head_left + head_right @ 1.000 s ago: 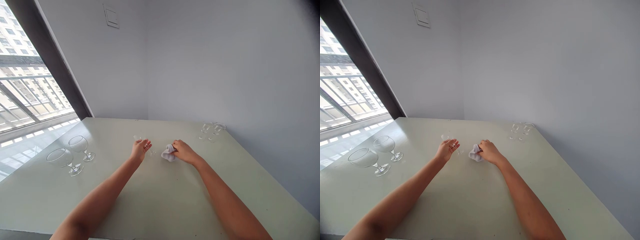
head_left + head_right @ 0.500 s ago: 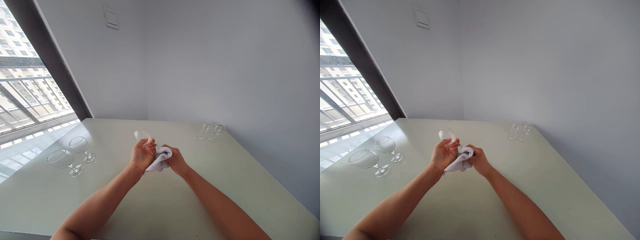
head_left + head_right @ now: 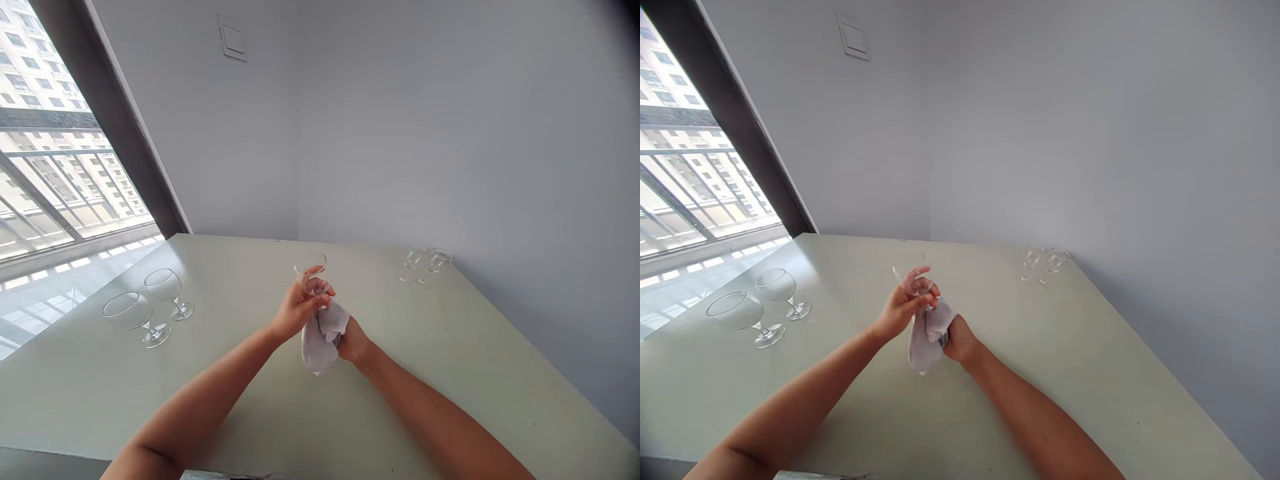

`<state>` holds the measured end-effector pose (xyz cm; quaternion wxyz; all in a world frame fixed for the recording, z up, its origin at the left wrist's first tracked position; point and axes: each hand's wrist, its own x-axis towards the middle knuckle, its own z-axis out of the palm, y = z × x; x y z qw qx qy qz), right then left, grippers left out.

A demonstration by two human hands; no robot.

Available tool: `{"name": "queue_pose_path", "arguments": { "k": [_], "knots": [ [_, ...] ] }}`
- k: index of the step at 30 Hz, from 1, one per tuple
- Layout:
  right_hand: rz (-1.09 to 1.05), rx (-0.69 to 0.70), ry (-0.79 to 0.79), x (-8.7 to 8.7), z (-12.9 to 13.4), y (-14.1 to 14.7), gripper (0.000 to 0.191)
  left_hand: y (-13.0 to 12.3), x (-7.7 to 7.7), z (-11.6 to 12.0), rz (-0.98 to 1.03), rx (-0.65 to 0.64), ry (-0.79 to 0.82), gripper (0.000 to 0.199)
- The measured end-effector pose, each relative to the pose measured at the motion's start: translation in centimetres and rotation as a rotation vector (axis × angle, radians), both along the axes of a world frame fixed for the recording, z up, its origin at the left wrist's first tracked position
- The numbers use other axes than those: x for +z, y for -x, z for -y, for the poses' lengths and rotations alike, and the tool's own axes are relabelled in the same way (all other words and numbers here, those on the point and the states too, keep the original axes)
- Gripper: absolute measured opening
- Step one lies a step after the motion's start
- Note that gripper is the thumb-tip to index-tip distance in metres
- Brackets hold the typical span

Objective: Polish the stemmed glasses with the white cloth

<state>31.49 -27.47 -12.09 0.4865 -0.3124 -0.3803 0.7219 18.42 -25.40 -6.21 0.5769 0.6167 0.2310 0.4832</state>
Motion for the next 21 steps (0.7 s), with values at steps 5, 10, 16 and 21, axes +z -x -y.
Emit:
{"name": "queue_pose_path", "arguments": {
  "k": [5,10,16,21],
  "knots": [
    [-0.128,-0.089,0.063,-0.2,-1.5,-2.1,0.014,2.8,1.2,-1.7,-0.057,0.35,-0.07,0.037],
    [-0.237,-0.237,0.085,0.7,-2.7,-4.1,0.014,4.6,-1.8,-1.7,-0.383,0.524,-0.078,0.032],
    [-0.046,-0.4,-0.207,2.6,-2.6,-5.1,0.013,5.2,-5.9,-0.9,-0.918,0.658,-0.282,0.024],
    [0.606,-0.328,-0.673,4.5,0.3,-3.2,0.019,5.3,-6.6,-0.8,-1.026,0.731,-0.557,0.029]
  ]
}}
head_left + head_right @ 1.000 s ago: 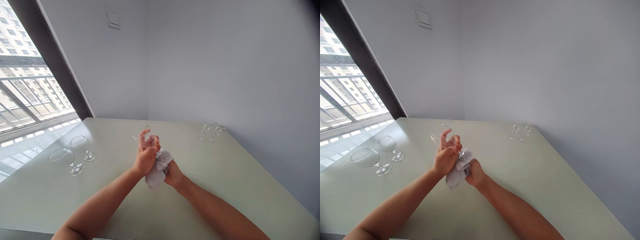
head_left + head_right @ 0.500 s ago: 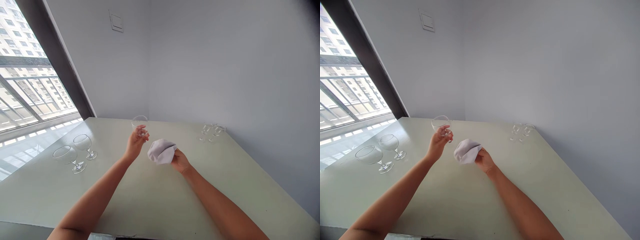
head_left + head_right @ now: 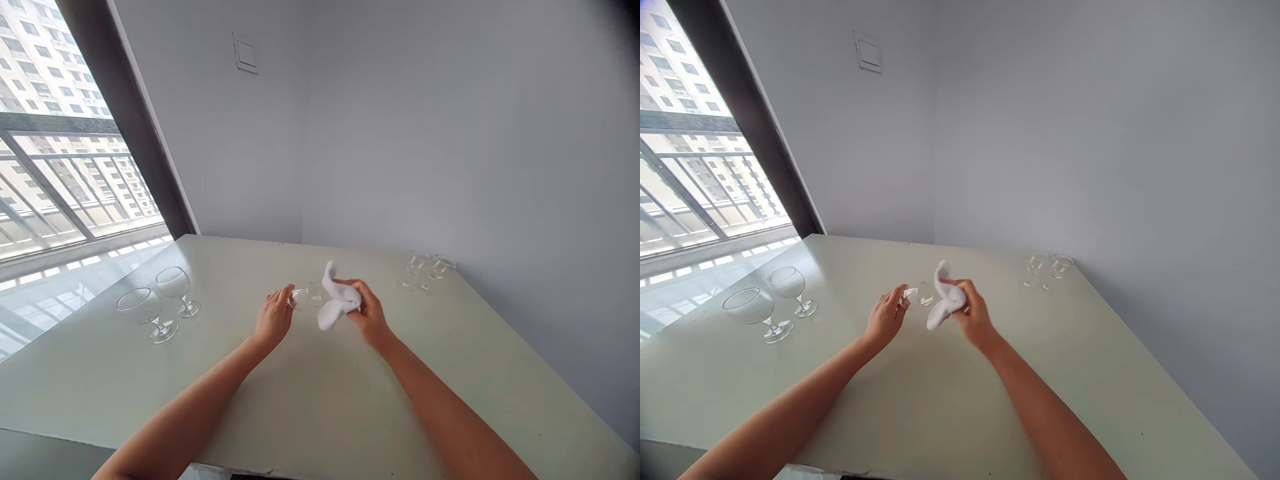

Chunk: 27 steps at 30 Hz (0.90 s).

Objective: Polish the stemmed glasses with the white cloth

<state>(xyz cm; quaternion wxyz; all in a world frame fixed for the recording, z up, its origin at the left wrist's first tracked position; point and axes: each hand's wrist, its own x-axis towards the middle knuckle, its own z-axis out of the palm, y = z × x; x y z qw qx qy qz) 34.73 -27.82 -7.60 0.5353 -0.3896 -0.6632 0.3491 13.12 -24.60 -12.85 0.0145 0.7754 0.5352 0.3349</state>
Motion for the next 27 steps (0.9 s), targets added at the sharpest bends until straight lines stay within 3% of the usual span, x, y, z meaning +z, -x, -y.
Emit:
{"name": "queue_pose_path", "arguments": {
  "k": [3,5,11,18,24,27],
  "knots": [
    [0.421,0.051,-0.125,0.1,1.5,2.0,0.024,0.0,-0.2,0.2,-0.027,-0.015,-0.051,0.034],
    [0.513,0.082,-0.085,-0.2,1.9,2.9,0.024,0.1,-0.3,0.4,-0.05,-0.007,-0.074,0.036],
    [0.208,0.197,0.322,-1.5,1.6,3.4,0.035,0.1,-0.3,0.9,-0.227,-0.044,-0.193,0.038],
    [0.119,0.24,0.364,-2.6,1.2,3.9,0.03,0.3,-0.6,0.7,-0.273,-0.128,-0.221,0.041],
    [-0.383,0.343,0.637,-2.8,0.6,3.6,0.032,1.0,0.5,0.5,-0.197,-0.143,-0.276,0.038],
    [-0.23,0.395,0.552,-2.5,0.9,3.4,0.038,1.2,0.9,0.5,-0.201,-0.181,-0.202,0.033]
  ]
}}
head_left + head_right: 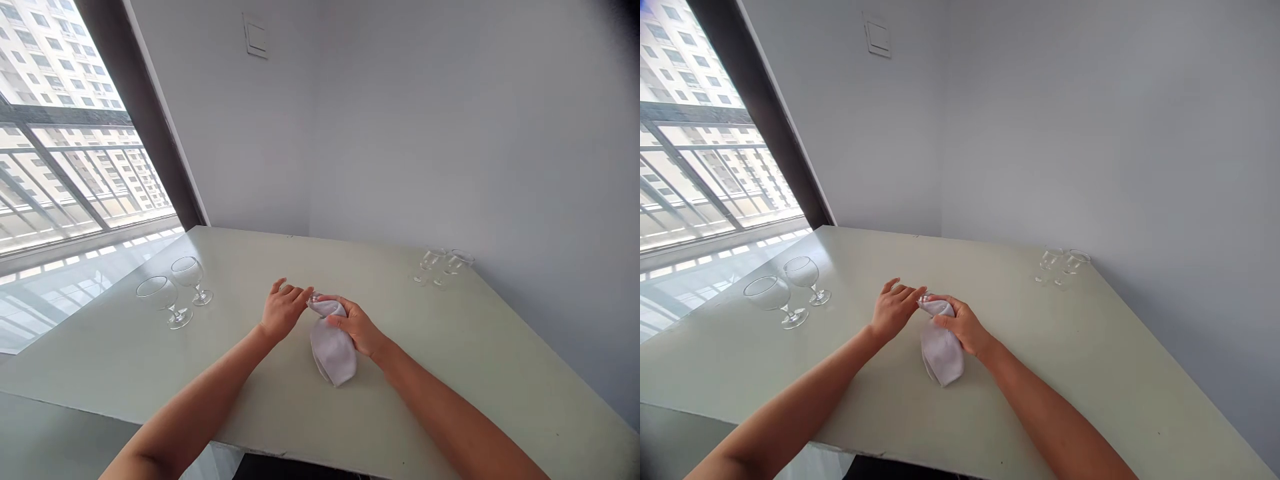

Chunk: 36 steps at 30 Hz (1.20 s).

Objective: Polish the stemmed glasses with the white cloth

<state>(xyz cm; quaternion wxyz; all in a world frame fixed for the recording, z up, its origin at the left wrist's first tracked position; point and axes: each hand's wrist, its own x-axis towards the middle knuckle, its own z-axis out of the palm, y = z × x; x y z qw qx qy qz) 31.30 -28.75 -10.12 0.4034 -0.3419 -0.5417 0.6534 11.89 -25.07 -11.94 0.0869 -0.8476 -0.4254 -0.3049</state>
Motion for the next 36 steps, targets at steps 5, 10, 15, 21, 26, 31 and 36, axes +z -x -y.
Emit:
{"name": "queue_pose_path", "arguments": {
  "k": [5,10,15,21,26,31,36],
  "knots": [
    [0.502,-0.037,-0.486,0.1,0.3,-0.5,0.041,0.6,0.1,-0.5,0.012,-0.1,0.226,0.023],
    [0.46,0.04,-0.419,-0.7,-0.6,-1.5,0.034,0.5,0.6,-0.3,-0.039,-0.159,0.534,0.023],
    [0.005,-0.076,0.035,-2.0,-1.5,-1.2,0.032,-0.9,1.5,0.8,-0.013,-0.035,0.139,0.024],
    [0.185,0.01,-0.106,-0.6,-0.3,-1.3,0.039,0.3,2.0,0.5,0.076,-0.131,0.413,0.032],
    [0.47,0.012,-0.284,0.2,0.2,-1.3,0.036,1.4,2.7,-0.1,0.062,-0.284,1.016,0.044],
    [0.148,-0.185,-0.047,-1.8,-1.0,-0.6,0.028,-0.9,1.5,0.8,-0.015,-0.076,0.372,0.032],
    [-0.079,-0.088,0.112,-2.2,-0.6,-0.2,0.037,-1.3,0.7,0.6,-0.155,-0.087,0.173,0.021]
  ]
}}
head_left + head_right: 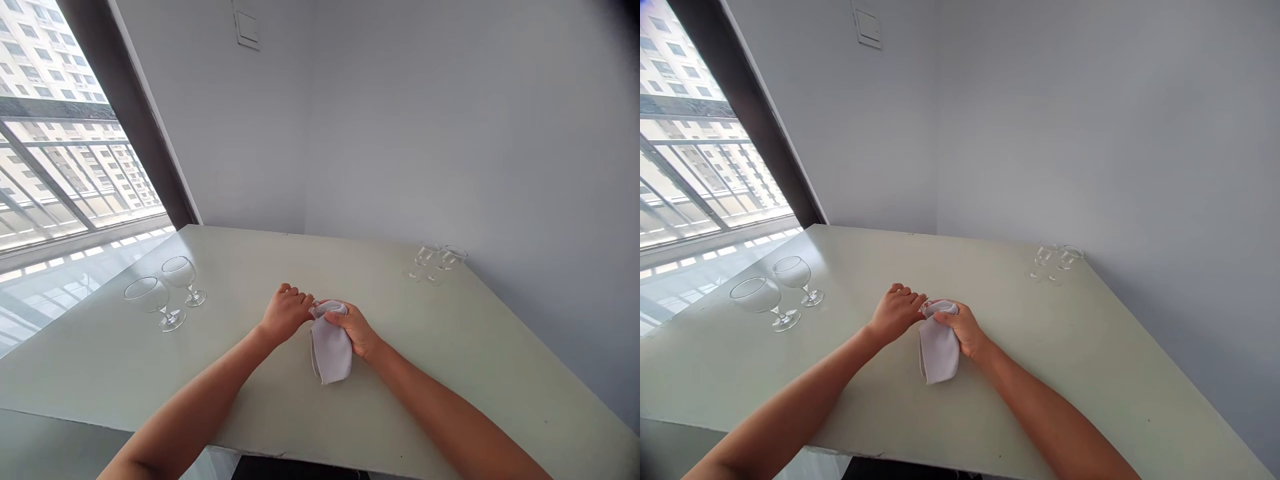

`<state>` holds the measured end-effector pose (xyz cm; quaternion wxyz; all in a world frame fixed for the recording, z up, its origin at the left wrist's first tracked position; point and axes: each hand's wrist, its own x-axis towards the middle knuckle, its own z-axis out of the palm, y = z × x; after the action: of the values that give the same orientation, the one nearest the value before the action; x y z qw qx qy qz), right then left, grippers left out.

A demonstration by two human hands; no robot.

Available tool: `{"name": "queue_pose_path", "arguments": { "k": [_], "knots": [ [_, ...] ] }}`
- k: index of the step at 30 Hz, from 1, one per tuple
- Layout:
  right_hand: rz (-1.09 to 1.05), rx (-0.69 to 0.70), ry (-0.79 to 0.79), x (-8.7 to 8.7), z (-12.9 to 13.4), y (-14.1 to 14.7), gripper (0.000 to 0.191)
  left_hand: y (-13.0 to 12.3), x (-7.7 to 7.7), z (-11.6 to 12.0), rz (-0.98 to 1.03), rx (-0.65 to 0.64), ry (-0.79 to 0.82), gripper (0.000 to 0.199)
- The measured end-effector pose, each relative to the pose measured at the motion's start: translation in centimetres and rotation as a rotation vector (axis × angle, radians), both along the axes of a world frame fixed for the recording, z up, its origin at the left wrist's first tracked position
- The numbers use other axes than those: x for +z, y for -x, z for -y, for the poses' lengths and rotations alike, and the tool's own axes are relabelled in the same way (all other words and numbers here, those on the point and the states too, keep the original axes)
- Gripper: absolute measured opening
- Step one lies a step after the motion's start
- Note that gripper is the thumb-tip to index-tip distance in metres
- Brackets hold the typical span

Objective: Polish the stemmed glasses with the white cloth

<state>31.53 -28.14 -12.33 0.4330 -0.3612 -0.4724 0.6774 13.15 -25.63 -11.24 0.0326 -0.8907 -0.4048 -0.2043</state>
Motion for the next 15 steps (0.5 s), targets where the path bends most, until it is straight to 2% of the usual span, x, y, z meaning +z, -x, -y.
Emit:
{"name": "queue_pose_path", "arguments": {
  "k": [3,5,7,10,12,15],
  "knots": [
    [0.272,0.109,-0.262,1.2,0.5,-0.4,0.041,1.1,0.3,-0.4,0.071,-0.023,0.156,0.03],
    [0.452,0.17,-0.475,2.1,0.6,-0.9,0.042,1.7,0.8,-0.4,0.137,-0.016,0.334,0.035],
    [0.568,0.237,-0.644,2.9,0.5,-1.4,0.046,1.9,1.5,-0.2,0.211,-0.045,0.615,0.038],
    [0.68,0.28,-0.779,3.8,0.1,-2.3,0.055,2.0,2.5,0.1,0.328,-0.128,1.04,0.036],
    [0.719,0.228,-0.825,4.4,-0.2,-3.1,0.053,1.9,2.6,0.2,0.389,-0.148,1.173,0.034],
    [0.758,-0.016,-0.852,5.0,-0.9,-4.7,0.048,1.9,2.1,-0.1,0.469,-0.108,1.215,0.031]
  ]
}}
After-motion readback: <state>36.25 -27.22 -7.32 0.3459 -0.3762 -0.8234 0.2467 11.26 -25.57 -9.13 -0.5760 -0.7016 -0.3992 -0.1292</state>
